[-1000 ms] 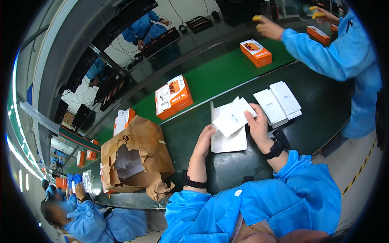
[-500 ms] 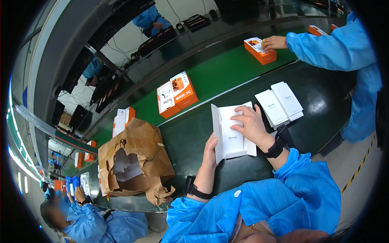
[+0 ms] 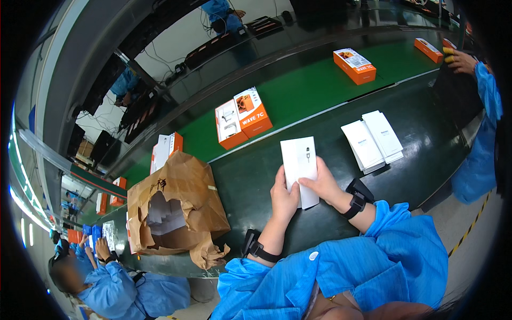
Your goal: Folding product manual inserts and arranging them on a conveyor belt in a manufacturing facility.
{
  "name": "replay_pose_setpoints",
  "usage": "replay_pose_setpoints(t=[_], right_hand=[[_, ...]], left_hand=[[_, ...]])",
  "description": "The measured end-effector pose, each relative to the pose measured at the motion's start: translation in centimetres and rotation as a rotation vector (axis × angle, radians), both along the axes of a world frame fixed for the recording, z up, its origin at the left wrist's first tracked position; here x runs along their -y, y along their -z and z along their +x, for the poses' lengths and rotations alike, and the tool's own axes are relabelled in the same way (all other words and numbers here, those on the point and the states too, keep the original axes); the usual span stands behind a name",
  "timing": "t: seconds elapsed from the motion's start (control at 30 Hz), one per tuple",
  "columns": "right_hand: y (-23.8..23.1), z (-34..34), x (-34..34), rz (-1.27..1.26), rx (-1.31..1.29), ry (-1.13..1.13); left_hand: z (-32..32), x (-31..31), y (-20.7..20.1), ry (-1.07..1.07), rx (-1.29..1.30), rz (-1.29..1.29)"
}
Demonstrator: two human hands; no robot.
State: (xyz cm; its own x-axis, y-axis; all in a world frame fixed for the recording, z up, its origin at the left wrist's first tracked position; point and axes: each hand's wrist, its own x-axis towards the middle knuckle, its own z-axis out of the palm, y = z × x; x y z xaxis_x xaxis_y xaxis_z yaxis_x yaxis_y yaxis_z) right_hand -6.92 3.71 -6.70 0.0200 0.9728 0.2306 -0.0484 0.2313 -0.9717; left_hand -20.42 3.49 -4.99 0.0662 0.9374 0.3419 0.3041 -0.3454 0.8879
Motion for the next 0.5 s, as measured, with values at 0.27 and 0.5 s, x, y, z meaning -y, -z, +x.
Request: replay_pose_setpoints(t=[0.27, 0.5], right_hand=[[-1.3, 0.5, 0.1, 0.026, 0.000, 0.021], [-1.3, 0.7, 0.0, 0.064, 0.120, 0.030]], left_hand=[[-0.8, 1.1, -1.2, 0.120, 0.078, -0.099], [-1.4, 0.7, -1.1, 0.202, 0.144, -0.116]])
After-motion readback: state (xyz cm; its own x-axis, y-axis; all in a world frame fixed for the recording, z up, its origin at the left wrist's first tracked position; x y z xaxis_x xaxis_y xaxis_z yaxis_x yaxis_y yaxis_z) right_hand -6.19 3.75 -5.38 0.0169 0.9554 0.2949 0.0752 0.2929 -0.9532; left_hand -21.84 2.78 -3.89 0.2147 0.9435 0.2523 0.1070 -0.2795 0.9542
